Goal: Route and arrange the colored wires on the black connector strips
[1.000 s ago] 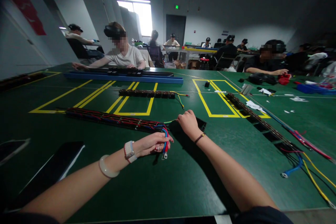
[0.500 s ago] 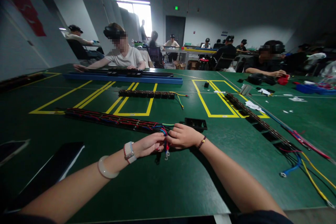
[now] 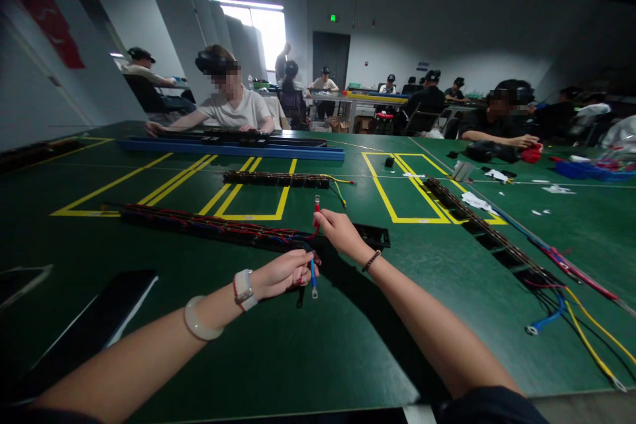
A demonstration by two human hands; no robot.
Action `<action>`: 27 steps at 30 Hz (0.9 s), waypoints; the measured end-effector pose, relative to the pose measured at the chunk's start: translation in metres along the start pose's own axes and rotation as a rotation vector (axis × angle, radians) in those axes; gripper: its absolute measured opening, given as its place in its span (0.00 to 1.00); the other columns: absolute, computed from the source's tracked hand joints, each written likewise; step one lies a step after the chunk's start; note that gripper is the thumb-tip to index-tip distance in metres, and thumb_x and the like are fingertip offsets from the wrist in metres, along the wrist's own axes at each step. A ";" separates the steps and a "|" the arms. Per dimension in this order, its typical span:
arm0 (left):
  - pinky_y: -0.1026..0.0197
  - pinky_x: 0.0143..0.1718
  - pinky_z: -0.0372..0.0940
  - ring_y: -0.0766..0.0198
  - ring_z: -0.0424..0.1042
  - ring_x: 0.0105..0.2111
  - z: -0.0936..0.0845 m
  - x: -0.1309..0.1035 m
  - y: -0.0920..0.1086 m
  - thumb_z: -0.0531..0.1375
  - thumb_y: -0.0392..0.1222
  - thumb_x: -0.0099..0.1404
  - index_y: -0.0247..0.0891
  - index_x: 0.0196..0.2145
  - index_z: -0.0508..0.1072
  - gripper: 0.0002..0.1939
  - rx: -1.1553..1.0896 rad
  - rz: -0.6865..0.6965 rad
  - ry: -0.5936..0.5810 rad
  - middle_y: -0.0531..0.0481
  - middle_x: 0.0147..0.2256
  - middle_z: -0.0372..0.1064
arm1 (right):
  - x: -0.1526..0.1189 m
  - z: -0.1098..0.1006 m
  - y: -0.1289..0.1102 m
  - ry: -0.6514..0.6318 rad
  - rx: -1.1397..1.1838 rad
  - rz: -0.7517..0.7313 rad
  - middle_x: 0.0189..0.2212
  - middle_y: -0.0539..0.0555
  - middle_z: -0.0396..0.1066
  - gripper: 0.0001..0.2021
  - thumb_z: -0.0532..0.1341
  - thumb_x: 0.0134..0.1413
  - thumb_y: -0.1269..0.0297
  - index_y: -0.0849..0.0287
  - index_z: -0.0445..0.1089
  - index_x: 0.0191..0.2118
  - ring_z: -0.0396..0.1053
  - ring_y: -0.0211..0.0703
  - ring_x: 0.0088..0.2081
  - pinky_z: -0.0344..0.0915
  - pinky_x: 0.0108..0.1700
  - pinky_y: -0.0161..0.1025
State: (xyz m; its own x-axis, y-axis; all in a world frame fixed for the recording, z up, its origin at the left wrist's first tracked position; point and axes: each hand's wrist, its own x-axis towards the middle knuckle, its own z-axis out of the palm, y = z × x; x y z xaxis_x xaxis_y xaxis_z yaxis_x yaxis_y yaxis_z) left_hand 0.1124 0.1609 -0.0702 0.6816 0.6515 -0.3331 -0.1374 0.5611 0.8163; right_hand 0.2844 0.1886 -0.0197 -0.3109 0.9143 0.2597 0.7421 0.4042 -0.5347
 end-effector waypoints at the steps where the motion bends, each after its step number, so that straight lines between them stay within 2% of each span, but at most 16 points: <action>1: 0.71 0.20 0.54 0.75 0.62 0.18 0.000 0.000 0.000 0.53 0.40 0.67 0.30 0.34 0.65 0.09 0.008 0.003 -0.001 0.46 0.26 0.68 | 0.008 -0.002 -0.006 -0.014 -0.037 0.026 0.26 0.51 0.68 0.24 0.41 0.66 0.53 0.61 0.67 0.32 0.65 0.37 0.29 0.56 0.33 0.32; 4: 0.70 0.20 0.55 0.75 0.62 0.18 0.002 -0.001 0.000 0.54 0.40 0.67 0.30 0.33 0.65 0.09 0.045 0.010 -0.017 0.46 0.26 0.69 | 0.029 0.000 -0.026 -0.057 -0.275 0.078 0.28 0.55 0.71 0.24 0.42 0.66 0.54 0.61 0.69 0.33 0.67 0.41 0.30 0.56 0.33 0.34; 6: 0.70 0.20 0.54 0.75 0.62 0.18 0.003 -0.001 0.000 0.55 0.40 0.66 0.30 0.32 0.66 0.09 0.052 0.013 -0.009 0.47 0.26 0.68 | 0.038 0.011 -0.040 -0.070 -0.443 0.058 0.30 0.60 0.72 0.23 0.42 0.66 0.55 0.61 0.71 0.36 0.69 0.45 0.31 0.57 0.33 0.36; 10: 0.68 0.21 0.53 0.73 0.60 0.18 0.007 -0.002 -0.001 0.53 0.34 0.64 0.31 0.33 0.67 0.04 0.016 0.003 0.077 0.51 0.23 0.65 | 0.042 0.040 -0.062 -0.130 -0.587 -0.151 0.31 0.63 0.72 0.19 0.45 0.65 0.62 0.64 0.71 0.38 0.70 0.48 0.32 0.59 0.36 0.40; 13: 0.68 0.22 0.53 0.73 0.59 0.19 0.008 -0.002 -0.002 0.51 0.29 0.62 0.32 0.33 0.67 0.06 0.024 0.001 0.108 0.52 0.22 0.63 | 0.037 0.048 -0.065 -0.127 -0.597 -0.246 0.31 0.61 0.72 0.16 0.47 0.64 0.64 0.64 0.70 0.37 0.70 0.47 0.32 0.58 0.37 0.40; 15: 0.68 0.22 0.52 0.73 0.59 0.19 0.007 -0.001 -0.003 0.51 0.31 0.64 0.31 0.33 0.67 0.06 0.043 0.013 0.094 0.51 0.23 0.64 | 0.033 0.042 -0.059 -0.111 -0.543 -0.234 0.30 0.60 0.72 0.18 0.46 0.65 0.60 0.63 0.70 0.37 0.70 0.46 0.32 0.57 0.37 0.39; 17: 0.68 0.21 0.52 0.73 0.61 0.19 0.006 -0.001 -0.003 0.50 0.35 0.66 0.31 0.33 0.66 0.08 0.065 0.024 0.058 0.49 0.25 0.66 | 0.027 0.029 -0.048 -0.115 -0.380 -0.225 0.32 0.57 0.72 0.21 0.44 0.67 0.55 0.62 0.69 0.41 0.69 0.43 0.32 0.57 0.36 0.36; 20: 0.69 0.20 0.52 0.73 0.63 0.19 0.005 -0.001 -0.003 0.49 0.38 0.68 0.30 0.34 0.66 0.10 0.092 0.007 0.036 0.46 0.27 0.68 | 0.015 0.009 -0.022 -0.092 -0.110 -0.236 0.39 0.55 0.72 0.22 0.40 0.68 0.56 0.60 0.67 0.48 0.68 0.38 0.37 0.57 0.38 0.33; 22: 0.70 0.21 0.53 0.72 0.64 0.20 0.006 -0.002 -0.002 0.50 0.40 0.68 0.30 0.35 0.66 0.10 0.088 -0.006 0.059 0.45 0.27 0.69 | 0.005 0.002 0.000 -0.029 -0.166 -0.227 0.41 0.56 0.71 0.19 0.44 0.67 0.57 0.61 0.68 0.48 0.67 0.40 0.41 0.56 0.42 0.34; 24: 0.69 0.22 0.55 0.72 0.66 0.21 0.010 -0.004 0.000 0.51 0.40 0.68 0.30 0.35 0.65 0.09 0.079 -0.001 0.092 0.45 0.28 0.69 | -0.004 0.000 0.021 0.010 -0.343 -0.228 0.38 0.56 0.71 0.16 0.50 0.64 0.57 0.60 0.71 0.45 0.66 0.42 0.40 0.54 0.44 0.37; 27: 0.68 0.26 0.59 0.72 0.68 0.23 0.014 -0.008 0.004 0.52 0.38 0.67 0.31 0.36 0.64 0.07 0.138 0.021 0.125 0.43 0.33 0.71 | -0.015 0.004 0.042 0.001 -0.515 -0.284 0.33 0.54 0.70 0.13 0.54 0.62 0.58 0.58 0.73 0.41 0.64 0.41 0.37 0.51 0.44 0.38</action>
State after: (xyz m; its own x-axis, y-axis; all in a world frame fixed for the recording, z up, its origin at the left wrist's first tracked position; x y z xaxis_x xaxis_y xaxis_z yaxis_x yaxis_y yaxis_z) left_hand 0.1163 0.1503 -0.0578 0.5838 0.7255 -0.3645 -0.0445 0.4768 0.8779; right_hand 0.3173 0.1918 -0.0492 -0.5399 0.7717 0.3362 0.8225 0.5685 0.0160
